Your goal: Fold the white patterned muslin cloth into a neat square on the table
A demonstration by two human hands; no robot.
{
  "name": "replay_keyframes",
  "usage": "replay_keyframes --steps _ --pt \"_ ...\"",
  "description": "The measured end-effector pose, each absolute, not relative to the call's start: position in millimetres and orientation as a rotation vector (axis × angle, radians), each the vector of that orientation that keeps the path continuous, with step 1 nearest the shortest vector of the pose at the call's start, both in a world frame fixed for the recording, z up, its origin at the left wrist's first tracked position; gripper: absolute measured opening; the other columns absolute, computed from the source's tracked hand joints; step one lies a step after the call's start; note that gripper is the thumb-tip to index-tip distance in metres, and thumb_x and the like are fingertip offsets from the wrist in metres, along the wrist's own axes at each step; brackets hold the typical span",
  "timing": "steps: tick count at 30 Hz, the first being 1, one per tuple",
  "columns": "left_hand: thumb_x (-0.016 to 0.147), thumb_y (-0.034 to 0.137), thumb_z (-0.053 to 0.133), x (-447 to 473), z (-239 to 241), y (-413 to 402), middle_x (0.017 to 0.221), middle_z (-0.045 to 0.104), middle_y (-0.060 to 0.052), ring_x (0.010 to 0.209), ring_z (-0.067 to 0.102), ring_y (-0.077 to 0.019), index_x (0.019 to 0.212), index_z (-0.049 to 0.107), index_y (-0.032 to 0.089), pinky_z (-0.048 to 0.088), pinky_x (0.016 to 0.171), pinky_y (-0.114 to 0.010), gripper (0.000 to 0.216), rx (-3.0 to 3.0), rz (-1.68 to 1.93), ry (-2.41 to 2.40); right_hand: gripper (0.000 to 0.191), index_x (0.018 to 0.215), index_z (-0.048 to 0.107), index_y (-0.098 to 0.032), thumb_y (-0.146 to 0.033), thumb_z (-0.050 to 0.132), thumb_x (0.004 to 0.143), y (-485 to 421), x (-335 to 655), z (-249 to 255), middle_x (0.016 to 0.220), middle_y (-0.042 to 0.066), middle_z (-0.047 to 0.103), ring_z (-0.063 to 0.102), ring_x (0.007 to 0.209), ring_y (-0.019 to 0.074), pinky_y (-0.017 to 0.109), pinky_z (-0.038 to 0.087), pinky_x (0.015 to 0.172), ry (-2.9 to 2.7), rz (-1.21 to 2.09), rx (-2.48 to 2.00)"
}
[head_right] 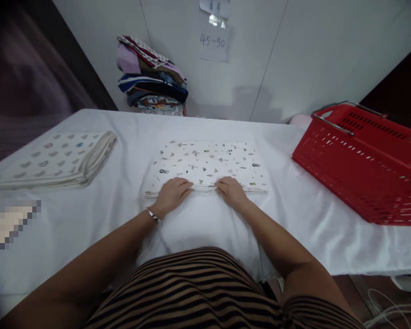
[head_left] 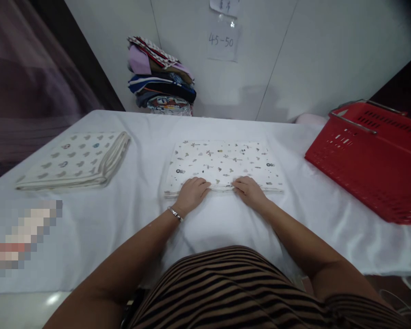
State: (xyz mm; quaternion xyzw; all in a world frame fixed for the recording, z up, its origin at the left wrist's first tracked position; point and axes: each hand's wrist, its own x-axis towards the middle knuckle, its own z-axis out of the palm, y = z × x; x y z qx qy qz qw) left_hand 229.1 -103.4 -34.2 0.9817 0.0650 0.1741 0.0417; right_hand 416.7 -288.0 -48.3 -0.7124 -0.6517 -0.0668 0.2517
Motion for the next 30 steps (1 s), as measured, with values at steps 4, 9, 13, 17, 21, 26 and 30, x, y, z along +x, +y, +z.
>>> replay_keyframes --steps 4,9,13,17,21,26,30 --pt "0.092 0.030 0.041 230.1 -34.9 -101.8 0.092 0.064 -0.005 0.086 0.053 -0.0182 0.098 0.062 0.020 0.040 0.073 -0.033 0.024 2.985 0.602 0.212 0.023 0.102 0.065 -0.018 -0.022 0.045 0.091 -285.6 416.6 -44.7 0.096 0.009 0.064 0.054 0.089 0.0213 0.036 0.044 0.078 -1.724 -0.203 -1.924" --pt "0.093 0.031 0.040 229.1 -36.6 -101.0 0.093 0.063 -0.005 0.086 0.053 -0.0171 0.100 0.061 0.020 0.040 0.074 -0.032 0.026 2.976 0.654 0.210 0.024 0.099 0.066 -0.018 -0.023 0.044 0.092 -285.0 414.1 -39.9 0.095 0.009 0.064 0.054 0.087 0.0205 0.035 0.043 0.078 -1.715 -0.283 -1.926" --pt "0.092 0.029 0.042 228.3 -36.8 -102.9 0.093 0.064 -0.005 0.087 0.053 -0.0185 0.100 0.062 0.021 0.038 0.072 -0.032 0.023 3.081 0.594 0.180 0.023 0.097 0.067 -0.019 -0.022 0.045 0.091 -284.3 414.0 -45.9 0.096 0.008 0.064 0.053 0.088 0.0206 0.035 0.041 0.077 -1.754 -0.329 -1.956" --pt "0.090 0.026 0.045 227.2 -35.9 -105.8 0.093 0.064 -0.004 0.088 0.052 -0.0192 0.097 0.062 0.021 0.037 0.073 -0.033 0.019 3.155 0.523 0.157 0.022 0.094 0.068 -0.022 -0.020 0.046 0.091 -284.7 414.6 -51.8 0.094 0.006 0.064 0.052 0.087 0.0198 0.033 0.040 0.074 -1.807 -0.298 -1.971" --pt "0.090 0.021 0.044 228.3 -34.9 -103.7 0.091 0.063 -0.004 0.087 0.051 -0.0186 0.097 0.061 0.021 0.036 0.072 -0.032 0.019 3.169 0.615 0.156 0.023 0.095 0.068 -0.022 -0.021 0.046 0.091 -283.8 415.5 -50.0 0.095 0.007 0.064 0.052 0.087 0.0194 0.032 0.038 0.075 -1.782 -0.337 -1.970" --pt "0.091 0.021 0.042 230.1 -38.2 -102.2 0.086 0.062 -0.004 0.084 0.050 -0.0187 0.091 0.062 0.020 0.035 0.071 -0.032 0.019 3.214 0.678 0.141 0.024 0.096 0.069 -0.022 -0.020 0.045 0.091 -281.9 414.5 -50.3 0.093 0.007 0.063 0.050 0.087 0.0196 0.032 0.037 0.075 -1.796 -0.333 -2.021" --pt "0.092 0.021 0.041 229.3 -39.2 -106.3 0.085 0.061 -0.004 0.083 0.050 -0.0190 0.089 0.061 0.019 0.035 0.071 -0.033 0.021 3.226 0.620 0.156 0.025 0.094 0.069 -0.023 -0.021 0.044 0.092 -281.8 413.1 -52.1 0.093 0.007 0.063 0.050 0.086 0.0198 0.032 0.037 0.074 -1.820 -0.272 -2.056"
